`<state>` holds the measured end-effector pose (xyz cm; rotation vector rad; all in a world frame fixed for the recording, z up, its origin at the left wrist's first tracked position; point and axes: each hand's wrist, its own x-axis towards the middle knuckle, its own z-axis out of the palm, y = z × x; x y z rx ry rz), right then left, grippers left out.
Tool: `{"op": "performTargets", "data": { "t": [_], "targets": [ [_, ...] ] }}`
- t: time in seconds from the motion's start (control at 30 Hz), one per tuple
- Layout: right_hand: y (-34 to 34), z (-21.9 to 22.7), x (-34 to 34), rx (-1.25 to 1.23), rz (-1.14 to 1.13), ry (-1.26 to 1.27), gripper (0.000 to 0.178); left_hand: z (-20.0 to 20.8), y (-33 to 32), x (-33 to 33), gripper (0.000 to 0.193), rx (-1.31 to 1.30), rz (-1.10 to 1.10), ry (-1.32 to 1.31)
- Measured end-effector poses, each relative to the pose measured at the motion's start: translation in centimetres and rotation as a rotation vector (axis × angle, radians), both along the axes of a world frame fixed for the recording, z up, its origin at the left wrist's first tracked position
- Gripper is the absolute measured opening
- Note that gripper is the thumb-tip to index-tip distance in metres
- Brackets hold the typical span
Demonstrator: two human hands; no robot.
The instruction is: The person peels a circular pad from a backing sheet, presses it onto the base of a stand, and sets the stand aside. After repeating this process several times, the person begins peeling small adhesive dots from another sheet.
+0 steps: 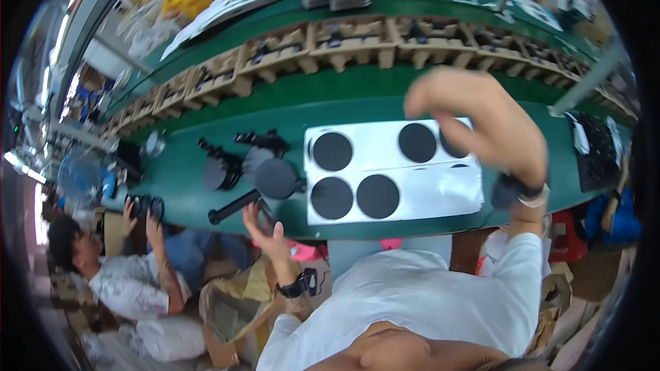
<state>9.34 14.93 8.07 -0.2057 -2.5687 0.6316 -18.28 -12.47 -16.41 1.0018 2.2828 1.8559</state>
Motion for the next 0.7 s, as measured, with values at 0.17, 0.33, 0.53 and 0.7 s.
{"op": "performTargets", "data": {
  "t": [0.17, 0.33, 0.53, 0.7],
  "targets": [
    [-10.0, 5.5, -0.8, 0.158, 0.158, -0.174, 0.021, -0.9, 0.5, 2.7, 0.083, 0.534, -0.091, -0.477],
    [-12.5, 7.2, -0.8, 0.215, 0.286, -0.119, 0.026, -5.6, -1.3, 2.9, 0.072, 0.686, 0.020, -0.662],
    [-15.6, 3.0, 1.6, 0.251, 0.109, 0.046, 0.011, -2.2, -0.6, 4.9, 0.077, 0.545, -0.030, -0.500],
    [-12.0, -7.9, -0.8, 0.206, -0.212, 0.243, 0.025, -0.3, 2.9, 6.1, 0.081, 0.607, -0.372, -0.572]
  ]
}}
